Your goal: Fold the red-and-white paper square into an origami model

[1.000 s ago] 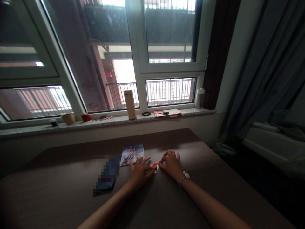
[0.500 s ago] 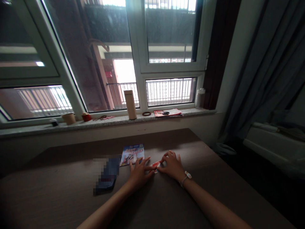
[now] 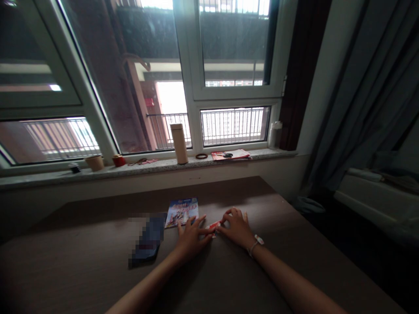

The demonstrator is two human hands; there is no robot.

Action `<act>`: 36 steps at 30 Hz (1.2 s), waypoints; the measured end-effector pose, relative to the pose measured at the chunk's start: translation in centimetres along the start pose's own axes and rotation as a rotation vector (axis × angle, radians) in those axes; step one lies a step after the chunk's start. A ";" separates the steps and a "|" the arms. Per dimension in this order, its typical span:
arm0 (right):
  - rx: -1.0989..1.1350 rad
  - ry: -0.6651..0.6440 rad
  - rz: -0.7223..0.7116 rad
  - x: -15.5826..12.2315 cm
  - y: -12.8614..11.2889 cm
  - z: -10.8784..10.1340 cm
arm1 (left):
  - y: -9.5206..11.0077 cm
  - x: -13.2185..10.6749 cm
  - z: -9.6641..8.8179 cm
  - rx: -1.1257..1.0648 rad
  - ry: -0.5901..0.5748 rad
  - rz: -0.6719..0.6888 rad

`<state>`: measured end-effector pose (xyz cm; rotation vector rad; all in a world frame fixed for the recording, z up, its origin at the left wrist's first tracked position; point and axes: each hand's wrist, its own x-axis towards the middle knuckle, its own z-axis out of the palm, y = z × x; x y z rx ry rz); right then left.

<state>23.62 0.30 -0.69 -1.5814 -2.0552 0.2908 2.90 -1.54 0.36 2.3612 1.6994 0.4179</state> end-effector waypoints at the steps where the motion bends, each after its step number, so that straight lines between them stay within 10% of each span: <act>1: -0.019 0.009 -0.004 0.0 -0.1 0.1 | 0.0 0.0 0.0 -0.003 -0.002 0.001; 36: -0.162 0.078 -0.129 -0.7 -0.9 -0.4 | -0.2 0.1 -0.3 -0.024 0.024 -0.020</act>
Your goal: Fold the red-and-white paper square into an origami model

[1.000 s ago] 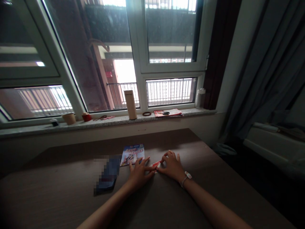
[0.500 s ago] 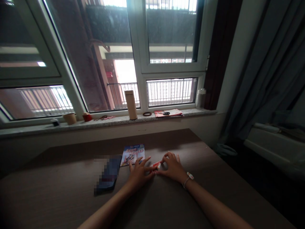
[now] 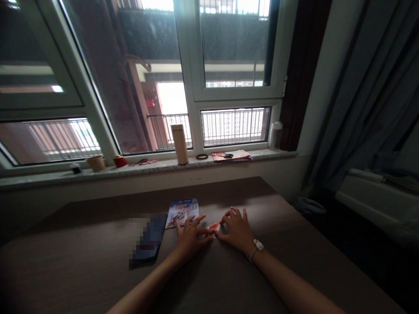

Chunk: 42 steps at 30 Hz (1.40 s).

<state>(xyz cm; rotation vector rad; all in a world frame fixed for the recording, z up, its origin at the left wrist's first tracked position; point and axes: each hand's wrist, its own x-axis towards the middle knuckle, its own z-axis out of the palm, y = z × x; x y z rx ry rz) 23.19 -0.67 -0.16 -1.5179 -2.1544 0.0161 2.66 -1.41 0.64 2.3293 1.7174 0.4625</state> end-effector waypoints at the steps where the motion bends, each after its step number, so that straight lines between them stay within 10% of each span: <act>1: -0.004 0.002 0.003 0.1 0.0 0.0 | 0.0 0.1 0.0 0.000 -0.010 -0.005; 42: 0.139 0.017 0.102 1.9 1.3 0.4 | 0.0 0.0 -0.4 -0.021 -0.027 0.002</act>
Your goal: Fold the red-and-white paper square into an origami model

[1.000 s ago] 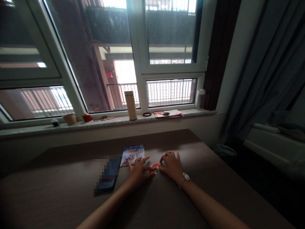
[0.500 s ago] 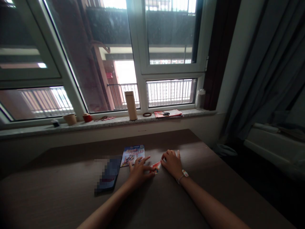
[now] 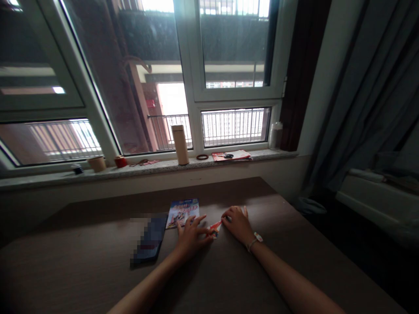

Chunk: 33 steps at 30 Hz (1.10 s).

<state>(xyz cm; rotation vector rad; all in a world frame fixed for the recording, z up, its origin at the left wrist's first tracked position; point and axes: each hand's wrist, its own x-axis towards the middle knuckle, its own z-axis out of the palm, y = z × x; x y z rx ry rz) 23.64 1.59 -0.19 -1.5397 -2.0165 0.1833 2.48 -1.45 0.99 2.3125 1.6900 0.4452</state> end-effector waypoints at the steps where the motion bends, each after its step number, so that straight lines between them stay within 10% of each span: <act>1: 0.005 0.004 -0.014 0.0 0.0 0.0 | 0.0 0.0 0.0 -0.002 0.003 0.002; 33: 0.016 -0.121 0.030 -1.3 -0.4 0.1 | -0.2 0.2 0.6 -0.006 0.041 0.010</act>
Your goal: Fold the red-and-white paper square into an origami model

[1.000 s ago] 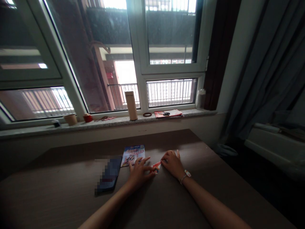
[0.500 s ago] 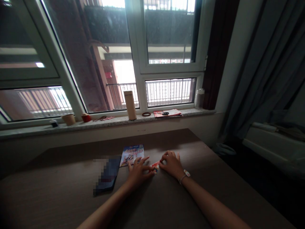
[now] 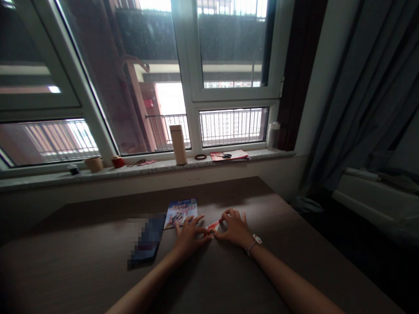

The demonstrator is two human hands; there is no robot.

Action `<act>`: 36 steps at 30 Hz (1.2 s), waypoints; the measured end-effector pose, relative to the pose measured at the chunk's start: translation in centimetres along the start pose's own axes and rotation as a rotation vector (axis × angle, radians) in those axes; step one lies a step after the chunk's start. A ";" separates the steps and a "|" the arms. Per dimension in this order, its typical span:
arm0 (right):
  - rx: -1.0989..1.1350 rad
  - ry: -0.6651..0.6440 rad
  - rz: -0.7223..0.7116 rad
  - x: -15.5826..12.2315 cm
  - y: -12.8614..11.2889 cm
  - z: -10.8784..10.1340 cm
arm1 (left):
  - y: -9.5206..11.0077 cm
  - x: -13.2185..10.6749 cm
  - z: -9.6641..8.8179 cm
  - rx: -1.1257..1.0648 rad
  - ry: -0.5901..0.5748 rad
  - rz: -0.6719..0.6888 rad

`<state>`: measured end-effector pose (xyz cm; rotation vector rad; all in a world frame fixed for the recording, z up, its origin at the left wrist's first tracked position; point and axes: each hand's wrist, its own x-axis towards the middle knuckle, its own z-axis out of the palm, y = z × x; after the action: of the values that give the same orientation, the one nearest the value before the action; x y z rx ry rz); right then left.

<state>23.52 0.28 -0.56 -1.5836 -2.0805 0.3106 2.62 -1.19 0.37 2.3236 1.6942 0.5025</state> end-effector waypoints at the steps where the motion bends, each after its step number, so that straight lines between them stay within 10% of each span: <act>1: -0.003 -0.006 -0.005 0.0 0.0 0.0 | 0.0 0.0 0.0 0.000 0.001 -0.001; 36: -0.143 0.135 -0.052 0.2 -0.4 0.2 | 0.0 0.1 -0.2 -0.046 -0.030 -0.008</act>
<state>23.06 0.43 -0.52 -1.5822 -2.0747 0.0359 2.55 -1.06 0.53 2.2794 1.6600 0.4975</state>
